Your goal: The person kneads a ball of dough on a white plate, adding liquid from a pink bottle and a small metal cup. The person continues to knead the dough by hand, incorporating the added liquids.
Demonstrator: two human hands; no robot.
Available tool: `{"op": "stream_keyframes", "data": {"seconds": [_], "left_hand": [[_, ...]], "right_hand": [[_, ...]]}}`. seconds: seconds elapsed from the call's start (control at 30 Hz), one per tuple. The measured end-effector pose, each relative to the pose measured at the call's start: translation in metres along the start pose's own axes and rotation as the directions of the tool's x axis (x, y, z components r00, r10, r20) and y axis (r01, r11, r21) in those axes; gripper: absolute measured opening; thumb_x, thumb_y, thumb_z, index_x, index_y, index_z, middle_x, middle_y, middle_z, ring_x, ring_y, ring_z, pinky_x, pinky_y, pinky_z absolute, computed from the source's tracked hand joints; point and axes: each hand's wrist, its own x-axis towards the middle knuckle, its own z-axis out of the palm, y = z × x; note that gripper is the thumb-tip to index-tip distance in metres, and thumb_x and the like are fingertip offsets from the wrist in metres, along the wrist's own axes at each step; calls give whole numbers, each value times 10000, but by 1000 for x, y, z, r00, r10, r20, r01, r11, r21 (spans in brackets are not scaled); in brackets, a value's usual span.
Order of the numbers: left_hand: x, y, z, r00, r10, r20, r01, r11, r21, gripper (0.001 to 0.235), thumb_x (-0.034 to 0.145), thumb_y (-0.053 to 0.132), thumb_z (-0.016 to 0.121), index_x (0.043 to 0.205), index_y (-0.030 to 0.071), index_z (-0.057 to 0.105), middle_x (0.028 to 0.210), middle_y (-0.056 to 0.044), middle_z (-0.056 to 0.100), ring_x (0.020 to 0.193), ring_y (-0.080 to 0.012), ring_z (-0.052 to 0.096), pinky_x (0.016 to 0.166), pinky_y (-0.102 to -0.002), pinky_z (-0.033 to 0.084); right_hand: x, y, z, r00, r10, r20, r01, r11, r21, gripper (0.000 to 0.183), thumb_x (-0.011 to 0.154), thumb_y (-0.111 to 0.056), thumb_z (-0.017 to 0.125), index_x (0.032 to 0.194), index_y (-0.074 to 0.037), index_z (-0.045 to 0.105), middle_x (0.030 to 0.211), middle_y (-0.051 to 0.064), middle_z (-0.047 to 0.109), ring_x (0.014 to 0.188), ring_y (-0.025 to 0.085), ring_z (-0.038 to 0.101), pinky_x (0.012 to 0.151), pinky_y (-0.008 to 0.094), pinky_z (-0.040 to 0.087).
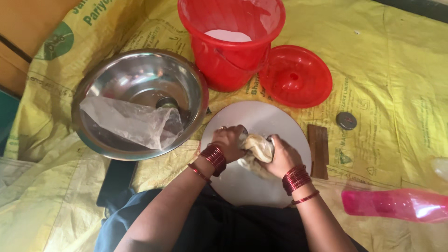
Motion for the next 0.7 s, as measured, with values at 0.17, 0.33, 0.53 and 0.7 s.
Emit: {"op": "stream_keyframes", "data": {"seconds": [0.17, 0.33, 0.53, 0.7], "left_hand": [[10, -21, 4, 917, 239, -321, -271, 961, -58, 587, 608, 282, 889, 1122, 139, 645, 1120, -115, 733, 1074, -349, 674, 948, -466, 513], [13, -39, 22, 989, 39, 144, -56, 991, 119, 644, 678, 272, 897, 1251, 168, 625, 1177, -95, 704, 1138, -319, 651, 973, -472, 505], [16, -39, 5, 883, -143, 447, 21, 964, 266, 483, 766, 336, 856, 1217, 229, 718, 1239, -38, 731, 1219, -266, 651, 1038, -444, 502], [7, -15, -19, 970, -32, 242, -20, 978, 210, 896, 665, 439, 919, 1431, 237, 500, 1463, -95, 528, 1380, -359, 477, 1146, -488, 391]], "right_hand": [[14, 14, 4, 945, -152, -288, 113, 983, -147, 770, 563, -182, 890, 1265, -127, 578, 1123, 152, 659, 1070, 363, 625, 909, 476, 525], [-1, -3, 36, 974, -219, -61, 164, 862, -479, 741, 568, -56, 860, 1245, -201, 596, 1161, 88, 639, 1114, 287, 609, 940, 516, 494], [1, -5, 22, 928, 113, 354, -63, 987, -150, 524, 772, -331, 815, 1252, -201, 651, 1261, 87, 690, 1181, 277, 668, 1009, 454, 542], [36, 24, 6, 948, 185, 261, -214, 973, 86, 868, 671, -537, 836, 1402, -181, 533, 1422, 106, 581, 1268, 315, 615, 1047, 455, 540]]}}
